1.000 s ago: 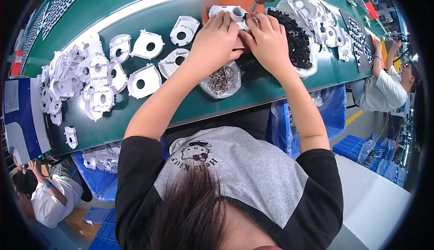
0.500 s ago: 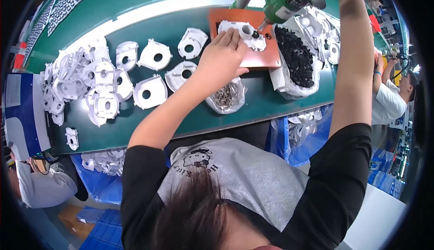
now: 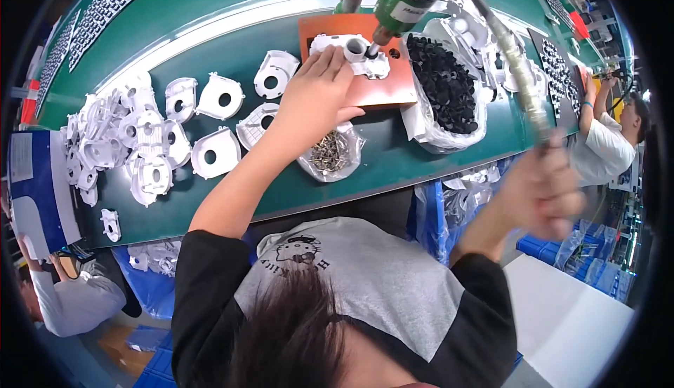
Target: Using a manual press machine to assemble white and black plastic components on an electronics assembly line.
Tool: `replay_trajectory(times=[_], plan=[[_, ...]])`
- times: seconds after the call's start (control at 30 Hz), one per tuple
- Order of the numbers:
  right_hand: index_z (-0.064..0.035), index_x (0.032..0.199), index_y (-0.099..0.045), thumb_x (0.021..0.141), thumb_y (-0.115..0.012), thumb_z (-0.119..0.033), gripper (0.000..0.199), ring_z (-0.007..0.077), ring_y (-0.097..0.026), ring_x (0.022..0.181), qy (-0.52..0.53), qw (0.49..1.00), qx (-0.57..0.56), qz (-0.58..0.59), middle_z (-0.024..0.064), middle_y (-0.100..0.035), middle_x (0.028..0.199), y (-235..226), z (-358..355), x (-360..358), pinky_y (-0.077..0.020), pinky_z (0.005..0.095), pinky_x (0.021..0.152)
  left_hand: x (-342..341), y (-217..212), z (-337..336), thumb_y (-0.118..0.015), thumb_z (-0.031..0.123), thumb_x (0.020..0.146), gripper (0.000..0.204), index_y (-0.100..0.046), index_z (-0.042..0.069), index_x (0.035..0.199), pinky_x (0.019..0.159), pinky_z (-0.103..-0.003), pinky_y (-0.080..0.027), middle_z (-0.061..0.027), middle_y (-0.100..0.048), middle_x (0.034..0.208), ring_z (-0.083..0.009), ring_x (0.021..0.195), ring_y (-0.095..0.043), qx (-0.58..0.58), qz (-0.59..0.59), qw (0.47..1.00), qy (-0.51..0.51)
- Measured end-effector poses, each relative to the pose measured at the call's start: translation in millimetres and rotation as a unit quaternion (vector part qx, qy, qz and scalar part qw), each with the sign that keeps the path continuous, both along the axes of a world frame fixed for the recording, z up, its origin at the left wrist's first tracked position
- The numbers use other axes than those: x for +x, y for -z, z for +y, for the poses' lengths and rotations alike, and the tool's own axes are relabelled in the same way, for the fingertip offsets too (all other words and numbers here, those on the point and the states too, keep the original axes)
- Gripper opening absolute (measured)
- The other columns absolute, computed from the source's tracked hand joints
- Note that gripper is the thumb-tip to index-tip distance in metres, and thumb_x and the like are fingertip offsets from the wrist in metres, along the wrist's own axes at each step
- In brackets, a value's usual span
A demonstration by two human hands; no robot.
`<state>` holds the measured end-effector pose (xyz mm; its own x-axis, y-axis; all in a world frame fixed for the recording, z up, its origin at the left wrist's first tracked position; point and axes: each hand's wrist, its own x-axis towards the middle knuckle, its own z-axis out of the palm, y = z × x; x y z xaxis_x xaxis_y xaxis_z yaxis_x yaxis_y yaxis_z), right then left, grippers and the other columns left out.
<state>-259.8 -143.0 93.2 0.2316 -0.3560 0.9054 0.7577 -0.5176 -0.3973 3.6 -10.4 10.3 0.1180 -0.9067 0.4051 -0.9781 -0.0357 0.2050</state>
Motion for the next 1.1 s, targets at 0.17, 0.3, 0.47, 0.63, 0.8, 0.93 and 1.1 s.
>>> replay_trajectory(times=[0.17, 0.3, 0.47, 0.63, 0.8, 0.93, 1.1], plan=[[-0.0084, 0.055, -0.044, 0.078, -0.044, -0.034, 0.034, 0.0279, -0.056, 0.068, 0.135, 0.988, 0.002, 0.071, 0.0103, -0.054, 0.059, 31, 49, 14, -0.0271, 0.0470, 0.095, 1, 2, 18, -0.077, 0.035, 0.065, 0.069, -0.050, -0.001, 0.117, 0.098, -0.041, -0.040, -0.0194, -0.049, 0.127, -0.0366, 0.119, -0.046, -0.017, 0.023, 1.000, -0.009], [-0.0109, 0.054, -0.042, 0.076, -0.044, -0.037, 0.034, 0.0270, -0.052, 0.069, 0.015, 0.994, -0.090, 0.068, 0.0067, -0.047, 0.054, -22, 16, 22, -0.0235, 0.0487, 0.096, 6, -16, 17, -0.068, 0.044, 0.074, 0.068, -0.046, -0.001, 0.120, 0.094, -0.040, -0.042, -0.0222, -0.053, 0.120, -0.0360, 0.113, -0.051, 0.065, 0.181, 0.979, -0.060], [-0.0048, 0.083, -0.049, 0.082, -0.052, -0.035, 0.030, 0.0197, -0.053, 0.075, 0.144, 0.982, 0.124, 0.014, 0.0061, -0.054, 0.076, -62, -122, 258, -0.0349, 0.0367, 0.084, 23, -3, -33, -0.058, 0.026, 0.079, 0.045, -0.048, 0.006, 0.118, 0.100, -0.045, -0.028, -0.0216, -0.042, 0.133, -0.0336, 0.125, -0.036, 0.033, 0.046, 0.998, 0.024], [-0.0002, 0.105, -0.056, 0.085, -0.059, -0.031, 0.037, 0.0148, -0.054, 0.077, 0.072, 0.946, 0.305, 0.077, 0.0060, -0.059, 0.091, -66, -101, 240, -0.0444, 0.0290, 0.072, 52, -22, -11, -0.062, 0.020, 0.073, 0.035, -0.054, 0.011, 0.105, 0.100, -0.045, -0.024, -0.0132, -0.053, 0.119, -0.0293, 0.120, -0.041, 0.104, 0.157, 0.982, -0.008], [0.0025, 0.114, -0.056, 0.089, -0.051, -0.019, 0.034, 0.0157, -0.057, 0.102, 0.157, 0.941, 0.126, 0.271, 0.0087, -0.061, 0.109, -6, -118, 108, -0.0427, 0.0298, 0.088, 70, -39, -7, -0.064, 0.015, 0.077, 0.021, -0.050, 0.005, 0.089, 0.070, -0.029, -0.044, -0.0103, -0.056, 0.083, -0.0220, 0.080, -0.055, 0.102, 0.249, 0.963, 0.024], [-0.0045, 0.108, -0.062, 0.073, -0.052, -0.008, 0.037, 0.0346, -0.052, 0.108, 0.582, 0.687, -0.062, 0.431, 0.0176, -0.059, 0.112, 107, -227, -8, -0.0389, 0.0414, 0.095, 120, -46, 4, -0.061, 0.017, 0.079, 0.017, -0.050, 0.005, 0.085, 0.069, -0.028, -0.042, -0.0047, -0.053, 0.079, -0.0129, 0.079, -0.050, 0.102, 0.349, 0.931, 0.037], [-0.0349, 0.127, -0.049, 0.072, -0.053, -0.011, 0.060, 0.0366, -0.031, 0.129, 0.583, 0.433, -0.086, 0.682, 0.0088, -0.032, 0.143, 161, -245, -46, -0.0339, 0.0536, 0.097, 184, -24, 10, -0.059, 0.036, 0.081, 0.044, -0.057, 0.004, 0.112, 0.074, -0.032, -0.045, -0.0141, -0.062, 0.090, -0.0223, 0.081, -0.058, -0.039, 0.353, 0.915, -0.192]])
